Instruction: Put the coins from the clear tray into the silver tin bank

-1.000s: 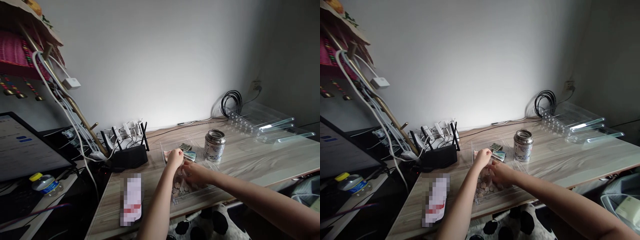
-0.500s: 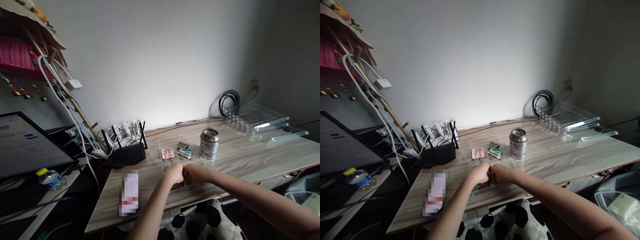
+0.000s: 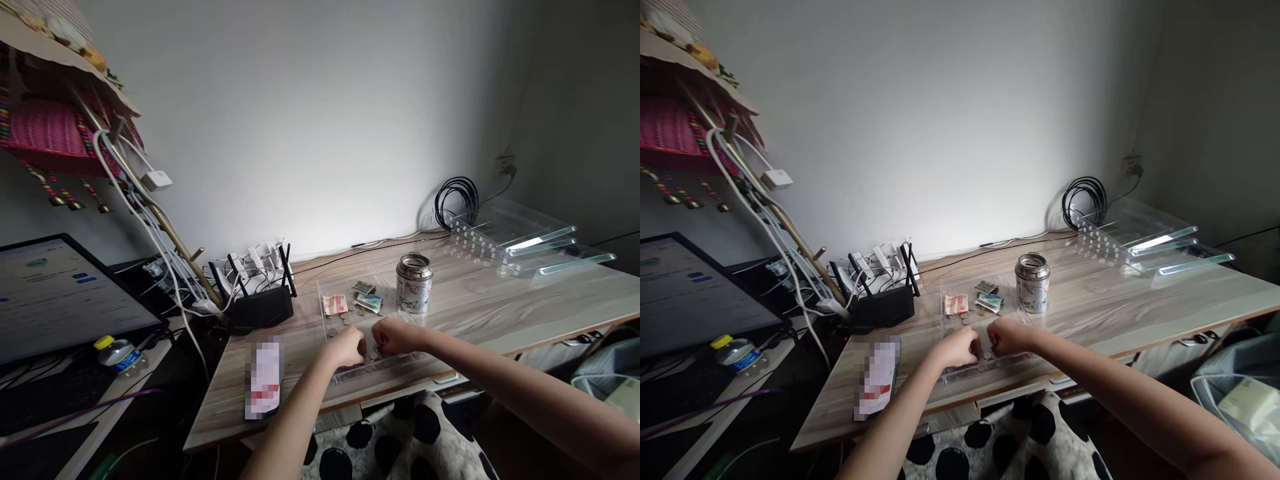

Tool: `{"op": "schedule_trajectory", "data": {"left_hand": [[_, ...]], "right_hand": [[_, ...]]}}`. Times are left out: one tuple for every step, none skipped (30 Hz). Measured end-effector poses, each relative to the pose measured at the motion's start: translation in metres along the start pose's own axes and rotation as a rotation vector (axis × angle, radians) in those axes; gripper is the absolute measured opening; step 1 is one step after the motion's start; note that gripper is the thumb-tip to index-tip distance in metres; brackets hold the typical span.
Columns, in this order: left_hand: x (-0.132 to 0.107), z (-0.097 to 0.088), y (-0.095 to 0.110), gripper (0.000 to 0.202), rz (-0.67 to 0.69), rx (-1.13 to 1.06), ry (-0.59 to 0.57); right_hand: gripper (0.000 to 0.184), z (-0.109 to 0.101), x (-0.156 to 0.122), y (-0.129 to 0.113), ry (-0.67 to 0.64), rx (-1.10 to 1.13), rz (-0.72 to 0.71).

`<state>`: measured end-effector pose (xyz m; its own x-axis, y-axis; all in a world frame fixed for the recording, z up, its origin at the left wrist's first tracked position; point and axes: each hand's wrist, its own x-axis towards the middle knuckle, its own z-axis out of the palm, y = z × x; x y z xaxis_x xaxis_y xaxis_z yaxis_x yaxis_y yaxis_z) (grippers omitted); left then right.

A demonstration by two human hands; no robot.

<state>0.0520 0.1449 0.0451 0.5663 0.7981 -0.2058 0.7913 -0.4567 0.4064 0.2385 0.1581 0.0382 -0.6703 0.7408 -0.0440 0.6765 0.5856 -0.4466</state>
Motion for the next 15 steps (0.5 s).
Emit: {"op": "schedule_trajectory", "data": {"left_hand": [[-0.001,-0.001,0.000,0.019,0.003,0.015,-0.007],[-0.003,-0.002,0.000,0.021,0.008,0.019,-0.014],[-0.004,-0.002,0.000,0.023,0.014,0.017,-0.017],[-0.005,-0.003,0.001,0.025,0.021,0.014,-0.015],[-0.006,-0.003,0.002,0.025,0.023,0.016,-0.009],[-0.007,-0.003,0.003,0.024,0.023,0.026,0.000],[-0.008,-0.003,0.004,0.022,0.020,0.041,0.010],[-0.008,-0.003,0.005,0.020,0.017,0.057,0.017],[-0.009,-0.002,0.006,0.018,0.016,0.069,0.018],[-0.009,-0.002,0.007,0.016,0.017,0.074,0.013],[-0.009,-0.002,0.007,0.015,0.016,0.073,0.007],[-0.009,-0.002,0.007,0.014,0.013,0.068,0.003],[-0.009,-0.001,0.007,0.014,0.007,0.062,-0.001],[-0.009,-0.001,0.006,0.014,-0.003,0.056,-0.004],[-0.009,0.000,0.006,0.015,-0.013,0.049,-0.001]], "right_hand": [[0.016,-0.004,0.000,0.002,0.027,0.012,0.010],[0.016,-0.008,0.001,0.005,0.050,0.024,0.022],[0.017,-0.012,0.001,0.008,0.068,0.034,0.037],[0.018,-0.017,0.002,0.011,0.079,0.040,0.056],[0.020,-0.020,0.003,0.013,0.080,0.039,0.079],[0.021,-0.022,0.003,0.016,0.071,0.029,0.107],[0.022,-0.023,0.004,0.017,0.056,0.013,0.135],[0.023,-0.022,0.005,0.018,0.044,-0.003,0.153],[0.023,-0.020,0.006,0.019,0.035,-0.014,0.163],[0.024,-0.016,0.007,0.019,0.027,-0.017,0.168],[0.026,-0.013,0.008,0.020,0.019,-0.016,0.167],[0.029,-0.010,0.009,0.020,0.011,-0.013,0.163],[0.032,-0.007,0.010,0.020,0.003,-0.012,0.161],[0.034,-0.004,0.011,0.020,-0.004,-0.015,0.162],[0.035,-0.003,0.012,0.020,-0.005,-0.021,0.165]]}}
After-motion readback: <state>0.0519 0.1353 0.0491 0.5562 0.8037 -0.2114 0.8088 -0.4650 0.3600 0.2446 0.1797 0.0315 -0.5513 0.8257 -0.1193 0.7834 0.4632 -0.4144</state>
